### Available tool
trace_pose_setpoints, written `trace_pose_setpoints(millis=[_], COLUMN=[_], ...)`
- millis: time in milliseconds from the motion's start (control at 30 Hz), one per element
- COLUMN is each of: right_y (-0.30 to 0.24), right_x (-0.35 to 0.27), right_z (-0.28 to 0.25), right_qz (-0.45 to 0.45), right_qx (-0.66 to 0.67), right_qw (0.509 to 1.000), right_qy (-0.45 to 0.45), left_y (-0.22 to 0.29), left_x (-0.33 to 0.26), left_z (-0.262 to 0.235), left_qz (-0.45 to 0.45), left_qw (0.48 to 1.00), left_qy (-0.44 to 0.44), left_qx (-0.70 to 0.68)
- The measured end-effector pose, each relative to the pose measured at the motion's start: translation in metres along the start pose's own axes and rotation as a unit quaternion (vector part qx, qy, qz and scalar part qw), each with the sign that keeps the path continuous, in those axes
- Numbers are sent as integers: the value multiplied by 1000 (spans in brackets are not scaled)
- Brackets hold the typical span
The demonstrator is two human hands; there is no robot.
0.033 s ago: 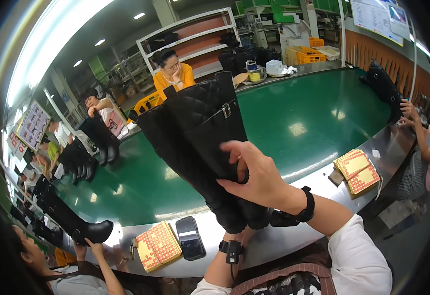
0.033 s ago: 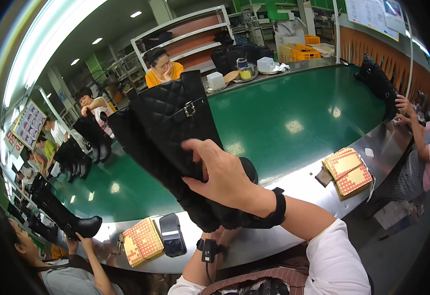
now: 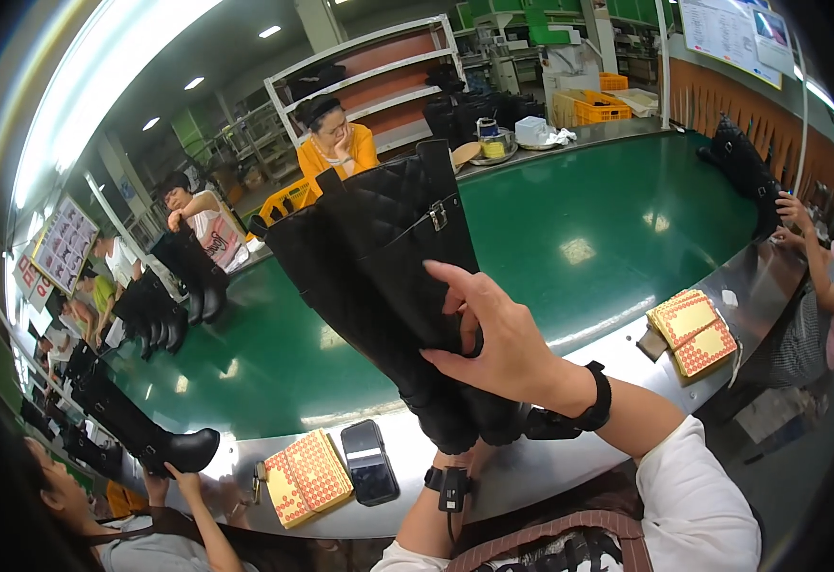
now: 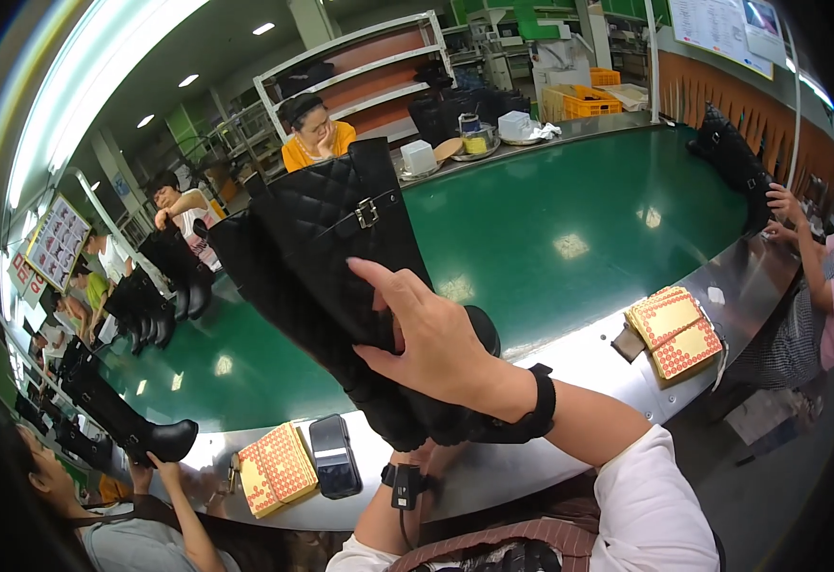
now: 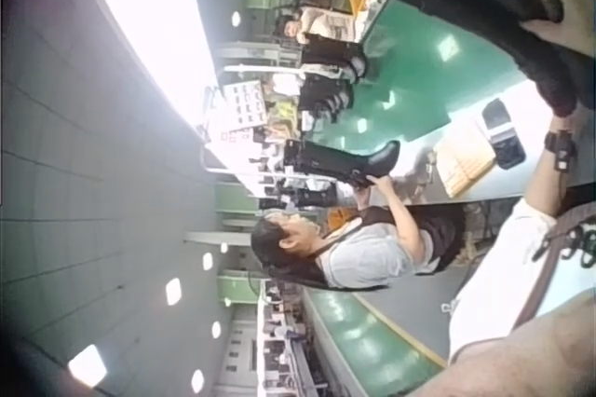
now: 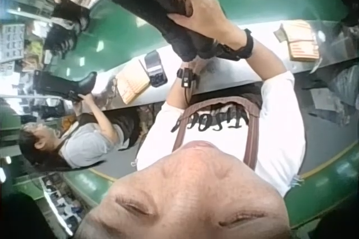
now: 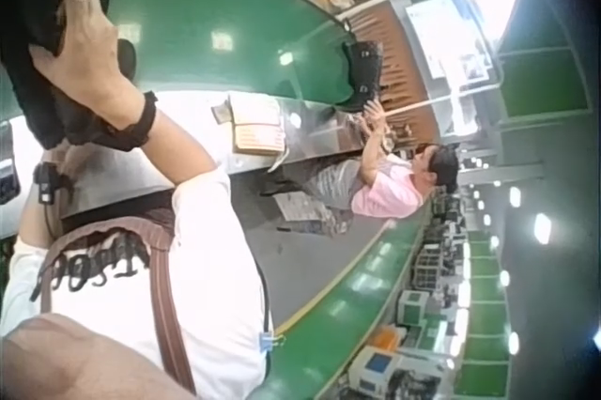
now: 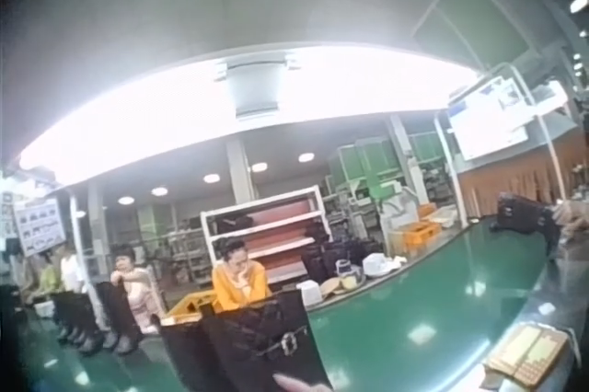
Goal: Inspecting and adjusting the zippers and buckles of a pair of black boots on a production line.
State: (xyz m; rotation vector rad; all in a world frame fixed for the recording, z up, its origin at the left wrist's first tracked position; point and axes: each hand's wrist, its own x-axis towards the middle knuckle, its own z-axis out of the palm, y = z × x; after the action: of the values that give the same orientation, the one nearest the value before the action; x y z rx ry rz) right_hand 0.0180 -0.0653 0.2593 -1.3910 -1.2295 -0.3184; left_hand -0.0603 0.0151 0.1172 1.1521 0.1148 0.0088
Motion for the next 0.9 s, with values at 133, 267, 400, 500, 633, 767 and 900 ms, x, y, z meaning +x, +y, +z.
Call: trace_pose_setpoints(millis=[133, 267, 400, 500, 633, 767, 900], right_y=[4, 22, 80, 99, 72, 36, 67], right_x=[0, 0, -11, -32, -21, -33, -74], right_z=[-10, -32, -81, -108, -113, -113, -118], right_qz=[-13, -103, 134, 163, 324, 145, 341], right_qx=[-20, 74, 248, 228, 192, -7, 211], right_qw=[999, 988, 958, 938, 776, 882, 874], right_qy=[-24, -85, -46, -205, -506, -449, -274], left_y=[2, 3, 1, -9, -27, -33, 5], left_x=[-1, -10, 4, -11, -22, -30, -10], left_z=[0, 0, -1, -6, -9, 1, 26], left_qz=[-9, -9, -8, 2, 16, 4, -144], left_qw=[999, 998, 997, 997, 996, 998, 915], left_qy=[-8, -5, -9, -20, -22, 0, -152], left_qx=[30, 63, 73, 74, 84, -62, -344])
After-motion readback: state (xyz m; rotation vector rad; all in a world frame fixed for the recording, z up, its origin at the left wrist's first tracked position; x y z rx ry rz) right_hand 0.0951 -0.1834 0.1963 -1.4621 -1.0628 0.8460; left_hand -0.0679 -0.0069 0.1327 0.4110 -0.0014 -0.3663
